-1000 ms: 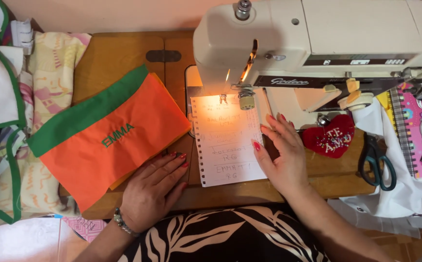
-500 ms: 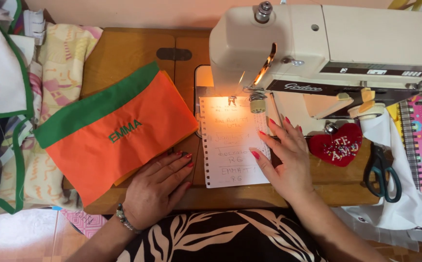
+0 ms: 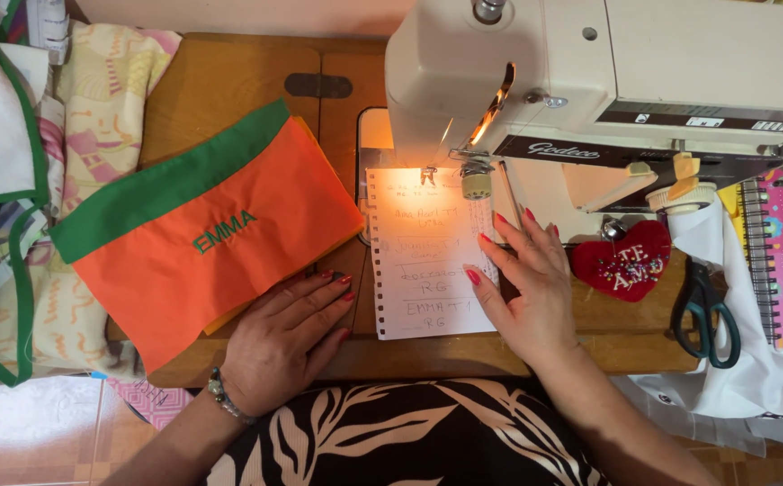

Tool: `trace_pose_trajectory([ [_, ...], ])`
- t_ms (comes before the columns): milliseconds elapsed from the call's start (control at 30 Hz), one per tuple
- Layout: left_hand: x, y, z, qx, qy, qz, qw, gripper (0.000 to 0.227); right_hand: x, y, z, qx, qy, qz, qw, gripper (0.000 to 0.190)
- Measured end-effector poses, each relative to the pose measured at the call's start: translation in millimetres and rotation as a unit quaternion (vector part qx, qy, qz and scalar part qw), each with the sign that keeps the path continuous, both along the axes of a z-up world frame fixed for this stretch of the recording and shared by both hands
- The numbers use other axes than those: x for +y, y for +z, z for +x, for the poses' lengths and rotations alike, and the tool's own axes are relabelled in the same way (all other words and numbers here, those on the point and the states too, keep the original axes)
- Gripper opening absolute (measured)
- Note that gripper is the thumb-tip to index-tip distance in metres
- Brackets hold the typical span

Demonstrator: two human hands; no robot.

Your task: The person folds and organizes yellow and orange fabric pieces on a wooden table. They then place an orange tote bag with the name 'EMMA' under a sewing machine and sew the name onto it. Finally, they fold the finished bag and pin a green fabric strip to its edge.

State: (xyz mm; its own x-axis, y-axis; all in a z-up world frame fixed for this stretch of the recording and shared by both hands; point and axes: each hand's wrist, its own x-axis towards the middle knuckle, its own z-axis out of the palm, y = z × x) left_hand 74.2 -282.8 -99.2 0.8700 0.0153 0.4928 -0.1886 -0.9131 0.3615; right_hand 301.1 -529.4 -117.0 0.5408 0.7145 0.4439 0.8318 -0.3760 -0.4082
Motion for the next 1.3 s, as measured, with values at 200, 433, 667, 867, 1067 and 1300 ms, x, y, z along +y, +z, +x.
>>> trace_pose_trajectory([
  [200, -0.1, -0.9, -0.1, -0.001, 0.003, 0.000, 1.000, 0.027, -0.9, -1.6, 1.1, 0.002, 0.002, -0.003, 1.000, 0.038],
  [433, 0.2, -0.4, -0.6, 0.000, 0.005, 0.000, 1.000, 0.027, -0.5, -2.0, 1.3, -0.007, 0.006, 0.003, 1.000, 0.036],
  [667, -3.8, 2.1, 3.9, -0.066, 0.030, 0.006, 0.997, 0.022, 2.8, -5.6, 1.3, 0.000, -0.019, 0.042, 0.999, 0.036],
  [867, -7.0, 3.6, 0.8, -0.077, 0.033, -0.011, 0.996, 0.024, -0.1, -13.3, 6.9, -0.052, -0.007, 0.029, 0.998, 0.038],
  [1067, -4.6, 33.6, -13.8, -0.056, 0.010, -0.089, 0.994, 0.028, -2.6, -24.2, 12.0, -0.037, -0.011, 0.036, 0.999, 0.037],
  [1300, 167.0, 10.1, -38.7, -0.013, 0.355, 0.136, 0.925, 0.055, -4.3, -28.1, 11.1, -0.019, -0.030, 0.029, 0.999, 0.035],
])
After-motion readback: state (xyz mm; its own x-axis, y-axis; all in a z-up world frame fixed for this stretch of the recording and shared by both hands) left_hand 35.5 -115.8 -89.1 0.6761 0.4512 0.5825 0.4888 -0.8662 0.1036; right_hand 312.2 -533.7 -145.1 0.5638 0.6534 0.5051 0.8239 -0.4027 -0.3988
